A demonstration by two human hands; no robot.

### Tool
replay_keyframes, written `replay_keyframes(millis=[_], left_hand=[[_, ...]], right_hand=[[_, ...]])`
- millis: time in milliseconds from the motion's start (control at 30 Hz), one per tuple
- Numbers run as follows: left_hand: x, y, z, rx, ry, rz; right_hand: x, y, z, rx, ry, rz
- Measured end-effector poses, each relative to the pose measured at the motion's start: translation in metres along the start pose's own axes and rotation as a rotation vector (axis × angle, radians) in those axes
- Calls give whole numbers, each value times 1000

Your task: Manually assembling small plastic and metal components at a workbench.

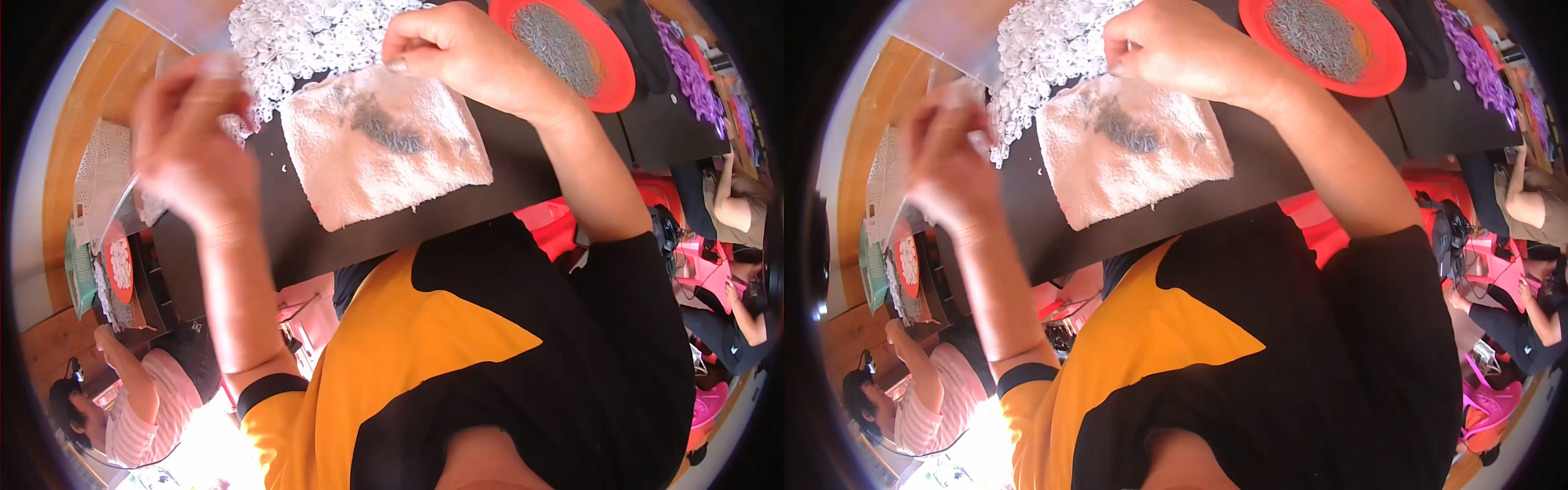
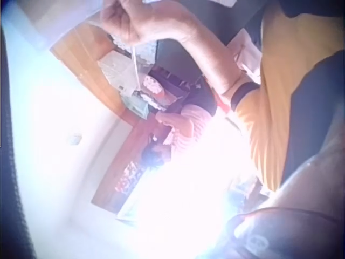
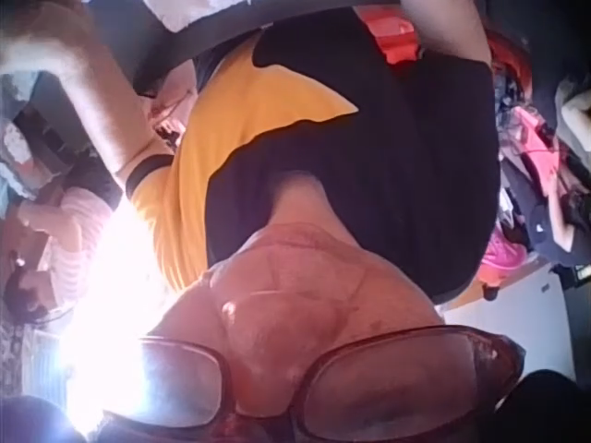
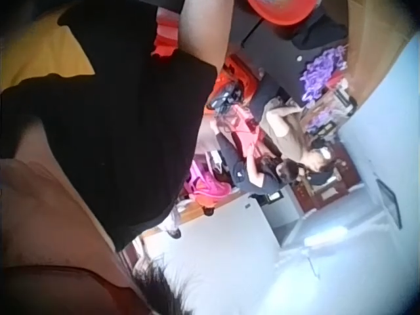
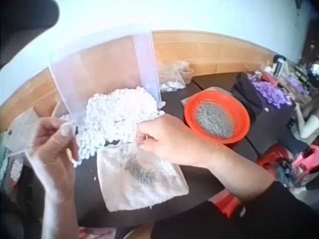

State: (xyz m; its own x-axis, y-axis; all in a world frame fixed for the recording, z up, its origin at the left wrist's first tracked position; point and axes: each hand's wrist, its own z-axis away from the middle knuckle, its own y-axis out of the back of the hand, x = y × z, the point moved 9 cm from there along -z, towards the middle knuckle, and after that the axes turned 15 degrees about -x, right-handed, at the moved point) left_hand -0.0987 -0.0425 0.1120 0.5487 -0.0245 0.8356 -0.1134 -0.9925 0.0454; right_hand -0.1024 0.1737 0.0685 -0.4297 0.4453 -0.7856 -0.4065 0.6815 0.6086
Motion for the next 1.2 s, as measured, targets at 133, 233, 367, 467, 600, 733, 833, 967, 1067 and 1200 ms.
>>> replay_keyframes(millis=[133, 233, 367, 467, 600, 733, 833, 967, 1067, 1200], left_hand=[[50, 106, -31, 121, -82, -398], [47, 155, -34, 228, 78, -734], [51, 146, -6, 281, -25, -1007], [20, 68, 8, 49, -112, -663], [24, -23, 32, -190, -144, -673], [-11, -79, 50, -548, 144, -325], [-49, -101, 65, -578, 545, -90], [-64, -113, 68, -542, 728, 177], [-66, -106, 65, -446, 766, 232], [-67, -101, 65, -418, 827, 401]], right_hand=[[0, -19, 16, -172, 28, 439], [0, -28, 32, -173, 88, 467], [-6, -35, 50, -187, 227, 465], [7, -39, 57, -159, 206, 522], [9, -41, 53, -183, 200, 550], [4, -49, 51, -171, 239, 626], [1, -40, 52, -81, 234, 635], [-21, -20, 50, 41, 264, 521], [-27, -15, 46, 113, 281, 477], [-35, -14, 40, 190, 302, 471]])
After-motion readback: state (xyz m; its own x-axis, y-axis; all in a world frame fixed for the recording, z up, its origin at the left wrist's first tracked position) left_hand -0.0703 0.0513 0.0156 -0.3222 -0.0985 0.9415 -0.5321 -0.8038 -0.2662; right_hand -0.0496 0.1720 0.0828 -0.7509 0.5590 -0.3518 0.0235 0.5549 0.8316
